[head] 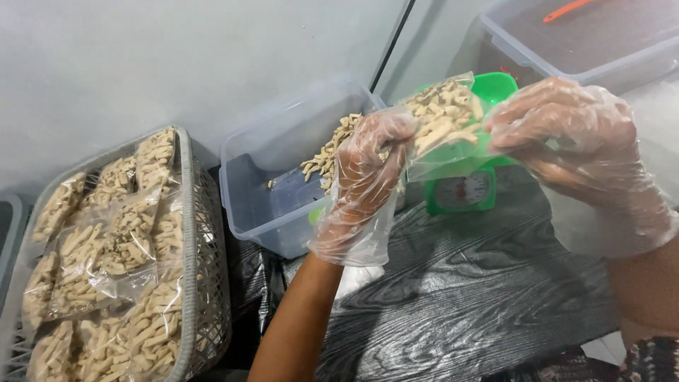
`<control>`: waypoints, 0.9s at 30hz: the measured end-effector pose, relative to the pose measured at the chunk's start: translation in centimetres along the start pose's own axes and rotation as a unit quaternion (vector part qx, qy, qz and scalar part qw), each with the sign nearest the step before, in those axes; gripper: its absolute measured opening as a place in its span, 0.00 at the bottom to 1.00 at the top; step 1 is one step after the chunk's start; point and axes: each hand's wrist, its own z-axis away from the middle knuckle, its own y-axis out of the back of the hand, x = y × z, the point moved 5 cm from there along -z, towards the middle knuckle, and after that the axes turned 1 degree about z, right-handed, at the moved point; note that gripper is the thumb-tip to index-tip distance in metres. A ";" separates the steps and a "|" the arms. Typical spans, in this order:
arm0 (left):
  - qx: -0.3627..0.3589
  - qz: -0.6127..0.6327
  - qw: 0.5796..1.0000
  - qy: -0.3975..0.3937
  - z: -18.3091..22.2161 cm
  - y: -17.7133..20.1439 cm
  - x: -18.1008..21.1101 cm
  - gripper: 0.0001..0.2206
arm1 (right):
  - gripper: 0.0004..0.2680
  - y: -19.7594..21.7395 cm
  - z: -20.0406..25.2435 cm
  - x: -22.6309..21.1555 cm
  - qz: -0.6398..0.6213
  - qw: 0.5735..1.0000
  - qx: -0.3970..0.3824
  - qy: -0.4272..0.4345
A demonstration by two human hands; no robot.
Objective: The person scoops small beige snack pieces from a clear plastic container into a transparent plastic bag using a green scoop. The person then places the filled bag on a green scale, adjusts the contents, and sets the bag aside. This process is repeated multiple times throughout the clip.
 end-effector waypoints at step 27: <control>-0.121 -0.193 0.974 -0.007 6.3 -2.6 -3.9 0.22 | 0.08 0.0 9.7 5.9 0.205 0.963 -0.100 -0.143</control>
